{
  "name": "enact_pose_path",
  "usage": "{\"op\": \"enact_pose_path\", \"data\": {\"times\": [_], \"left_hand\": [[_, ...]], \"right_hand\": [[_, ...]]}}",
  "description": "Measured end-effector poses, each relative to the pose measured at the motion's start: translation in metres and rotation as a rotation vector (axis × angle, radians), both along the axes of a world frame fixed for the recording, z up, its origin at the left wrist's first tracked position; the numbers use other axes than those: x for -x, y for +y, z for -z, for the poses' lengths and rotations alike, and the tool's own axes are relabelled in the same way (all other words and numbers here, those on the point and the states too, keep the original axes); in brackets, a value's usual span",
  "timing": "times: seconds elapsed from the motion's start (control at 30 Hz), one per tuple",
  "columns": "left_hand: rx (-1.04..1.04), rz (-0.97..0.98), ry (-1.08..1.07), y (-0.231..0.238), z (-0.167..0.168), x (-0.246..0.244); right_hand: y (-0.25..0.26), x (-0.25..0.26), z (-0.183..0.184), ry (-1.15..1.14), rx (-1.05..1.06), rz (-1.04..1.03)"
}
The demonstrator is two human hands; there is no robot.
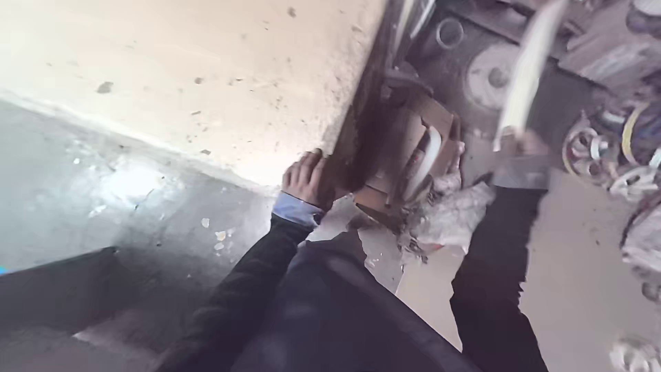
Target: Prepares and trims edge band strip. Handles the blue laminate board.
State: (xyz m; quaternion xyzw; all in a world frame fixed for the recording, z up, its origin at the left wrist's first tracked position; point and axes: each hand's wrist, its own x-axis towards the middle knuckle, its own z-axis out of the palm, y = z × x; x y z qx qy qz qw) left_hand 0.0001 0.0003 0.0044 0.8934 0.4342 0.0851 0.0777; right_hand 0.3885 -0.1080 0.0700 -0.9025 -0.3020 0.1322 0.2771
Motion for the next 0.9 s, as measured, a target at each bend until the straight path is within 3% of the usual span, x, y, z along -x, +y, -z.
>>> {"op": "enact_pose_path", "data": {"times": [0.03, 0.1, 0.13, 0.2, 0.3, 0.4, 0.53, 0.63, 0.77, 0.9], "left_hand": [[0.029, -0.006, -0.03, 0.0, 0.001, 0.0], [0.063, -0.035, -0.165, 0.007, 0.006, 0.002], [0.103, -0.07, -0.28, 0.011, 0.007, 0.004], [0.345, -0.168, -0.619, 0.017, -0.002, 0.008], [0.773, -0.324, -1.197, 0.042, -0.041, 0.017], [0.859, -0.344, -1.439, 0.063, -0.074, 0.051], [0.721, -0.276, -1.36, 0.08, -0.083, 0.094], [0.746, -0.221, -1.241, 0.085, -0.083, 0.112], [0.816, -0.134, -1.207, 0.093, -0.079, 0.131], [0.732, -0.169, -0.986, 0.097, -0.06, 0.146]], "right_hand": [[0.002, 0.009, -0.02, 0.034, -0.264, -0.065], [0.014, 0.019, -0.03, 0.278, -0.764, -0.403], [0.024, 0.027, -0.023, 0.427, -0.862, -0.594], [0.036, 0.064, -0.004, 0.607, -0.742, -0.773], [0.04, 0.124, 0.019, 0.53, -0.207, -0.861], [0.034, 0.154, 0.045, 0.58, 0.054, -0.933], [0.02, 0.175, 0.053, 0.626, 0.177, -0.859], [0.014, 0.191, 0.055, 0.607, 0.236, -0.783], [0.005, 0.216, 0.067, 0.608, 0.065, -0.627], [0.009, 0.235, 0.07, 0.581, -0.032, -0.599]]}}
